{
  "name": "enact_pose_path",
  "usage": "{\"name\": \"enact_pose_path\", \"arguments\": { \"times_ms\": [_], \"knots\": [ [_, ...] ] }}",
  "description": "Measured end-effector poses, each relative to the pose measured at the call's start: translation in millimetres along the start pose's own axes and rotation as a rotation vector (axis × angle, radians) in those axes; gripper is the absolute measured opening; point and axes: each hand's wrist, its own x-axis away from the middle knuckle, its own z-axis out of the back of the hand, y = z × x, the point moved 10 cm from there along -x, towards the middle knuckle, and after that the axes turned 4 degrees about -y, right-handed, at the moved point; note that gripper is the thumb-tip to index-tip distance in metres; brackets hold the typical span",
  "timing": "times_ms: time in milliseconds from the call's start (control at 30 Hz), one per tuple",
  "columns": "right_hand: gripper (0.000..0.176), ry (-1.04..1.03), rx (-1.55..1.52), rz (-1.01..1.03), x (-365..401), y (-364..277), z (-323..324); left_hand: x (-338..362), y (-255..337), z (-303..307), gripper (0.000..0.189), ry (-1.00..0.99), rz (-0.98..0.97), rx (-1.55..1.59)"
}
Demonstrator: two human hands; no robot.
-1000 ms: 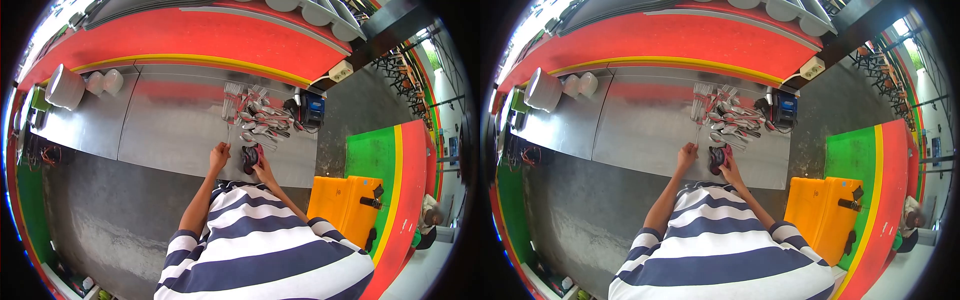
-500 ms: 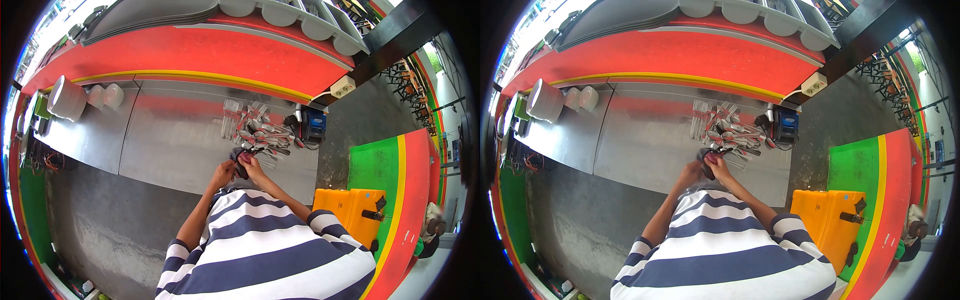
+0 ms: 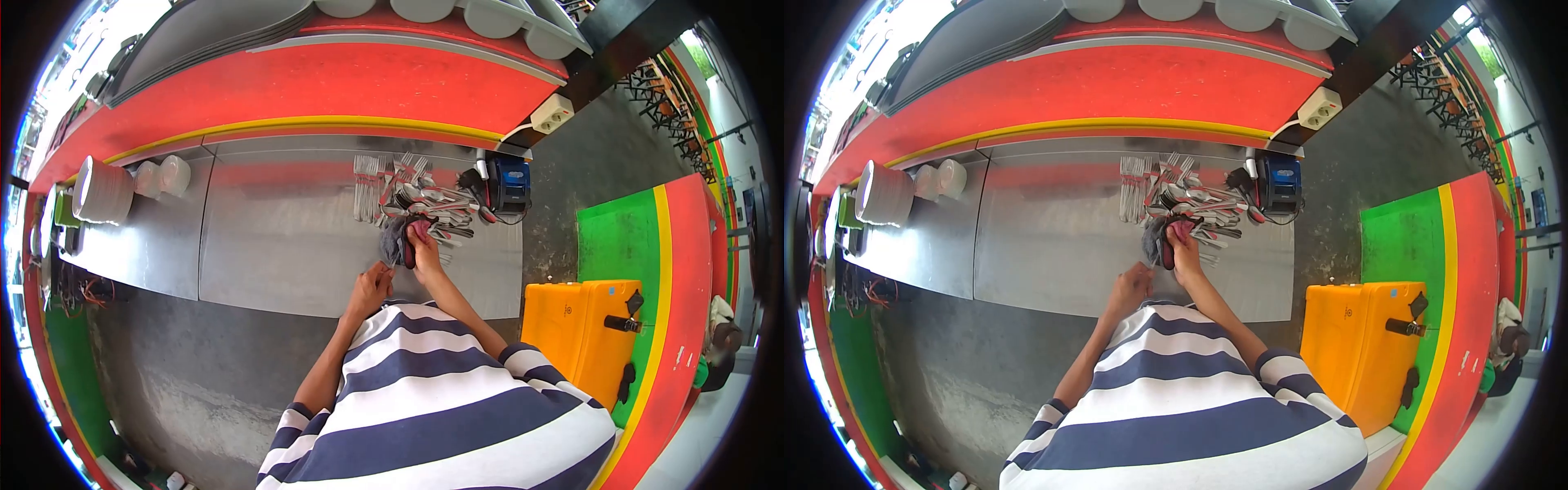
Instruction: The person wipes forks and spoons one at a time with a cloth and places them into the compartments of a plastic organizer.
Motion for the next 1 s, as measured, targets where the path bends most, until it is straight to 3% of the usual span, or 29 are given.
{"name": "enact_pose_path", "arguments": {
  "times_ms": [333, 533, 600, 633, 733, 833, 933, 1000],
  "knots": [
    [0.015, 0.028, -0.090, -0.109, 1, -20, 11, 16, 12, 13, 0.011, -0.025, -0.023, -0.207],
    [0.019, -0.026, -0.351, -0.016, -31, -32, 26, 19, 16, 27, 0.009, 0.099, -0.066, -0.236],
    [0.022, -0.061, -0.459, -0.037, -31, -46, 22, 18, 17, 36, 0.019, 0.213, -0.124, -0.168],
    [0.029, -0.136, -0.377, -0.048, -22, -55, 12, 17, 16, 39, 0.024, 0.268, -0.155, -0.133],
    [0.035, -0.104, -0.333, -0.190, 3, -50, -8, -1, -15, 25, 0.041, 0.189, 0.035, 0.358],
    [0.037, -0.262, -0.120, -0.270, 39, -29, -43, -8, -14, -5, 0.049, -0.016, 0.200, 0.838],
    [0.026, -0.364, 0.370, -0.065, 50, -14, -49, -8, -17, -23, 0.052, -0.122, 0.307, 0.703],
    [0.022, -0.330, 0.365, -0.053, 53, -19, -52, -7, -19, -29, 0.054, -0.161, 0.314, 0.734]
  ]
}}
